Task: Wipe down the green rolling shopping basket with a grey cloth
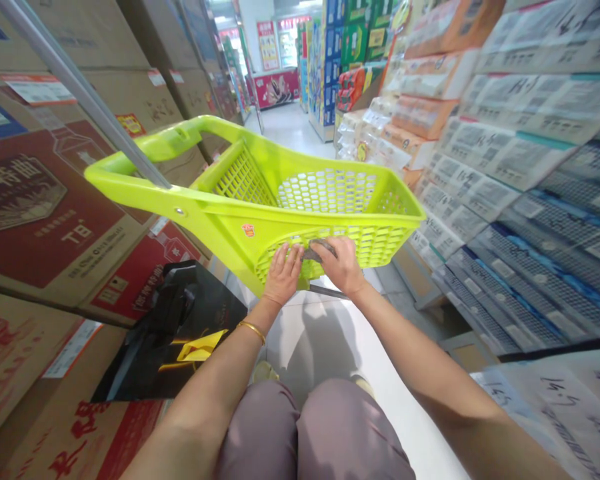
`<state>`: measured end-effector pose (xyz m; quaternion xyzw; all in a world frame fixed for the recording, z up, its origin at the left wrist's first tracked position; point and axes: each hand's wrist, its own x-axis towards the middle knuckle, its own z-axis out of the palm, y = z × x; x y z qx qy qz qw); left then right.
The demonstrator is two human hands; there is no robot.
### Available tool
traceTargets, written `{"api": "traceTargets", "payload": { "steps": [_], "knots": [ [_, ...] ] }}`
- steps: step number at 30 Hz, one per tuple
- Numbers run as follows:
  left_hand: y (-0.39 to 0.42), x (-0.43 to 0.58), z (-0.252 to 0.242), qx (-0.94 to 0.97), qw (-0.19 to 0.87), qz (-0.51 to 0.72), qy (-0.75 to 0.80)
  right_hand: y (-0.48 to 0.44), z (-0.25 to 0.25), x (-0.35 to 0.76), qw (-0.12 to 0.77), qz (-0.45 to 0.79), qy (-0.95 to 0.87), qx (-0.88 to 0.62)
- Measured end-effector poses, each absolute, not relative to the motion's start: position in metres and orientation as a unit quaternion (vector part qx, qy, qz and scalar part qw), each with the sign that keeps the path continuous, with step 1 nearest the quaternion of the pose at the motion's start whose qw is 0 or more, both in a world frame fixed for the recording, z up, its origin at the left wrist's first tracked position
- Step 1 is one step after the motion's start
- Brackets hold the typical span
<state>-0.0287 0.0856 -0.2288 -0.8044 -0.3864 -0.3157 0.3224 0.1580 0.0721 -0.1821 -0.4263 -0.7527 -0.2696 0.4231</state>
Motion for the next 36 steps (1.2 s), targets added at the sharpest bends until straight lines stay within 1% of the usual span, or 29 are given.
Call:
{"api": "traceTargets", "payload": {
  "steps": [3,6,12,17,22,25,28,33,36],
  "knots": [
    [0.085,-0.027,-0.232,-0.805,0.303,-0.317,-0.4,0.079,-0.155,0.153,0.442,-0.281,-0.731,-0.437],
    [0.085,-0.028,-0.234,-0.812,0.271,-0.327,-0.401,0.083,-0.149,0.148,0.433,-0.274,-0.731,-0.451],
    [0.086,-0.028,-0.238,-0.81,0.251,-0.356,-0.393,0.078,-0.189,0.146,0.415,-0.294,-0.746,-0.429],
    [0.079,-0.025,-0.229,-0.798,0.286,-0.349,-0.4,0.072,-0.218,0.147,0.373,-0.251,-0.772,-0.45],
    [0.074,-0.026,-0.222,-0.794,0.305,-0.336,-0.405,0.064,-0.24,0.151,0.326,-0.261,-0.808,-0.416],
    [0.074,-0.027,-0.222,-0.796,0.303,-0.339,-0.4,0.058,-0.243,0.154,0.304,-0.272,-0.826,-0.388],
    [0.075,-0.028,-0.223,-0.806,0.277,-0.33,-0.406,0.057,-0.229,0.154,0.303,-0.281,-0.824,-0.386],
    [0.074,-0.029,-0.225,-0.802,0.271,-0.334,-0.415,0.069,-0.176,0.148,0.381,-0.293,-0.775,-0.41],
    [0.074,-0.031,-0.226,-0.799,0.278,-0.345,-0.407,0.077,-0.153,0.143,0.406,-0.295,-0.749,-0.432]
  ]
}}
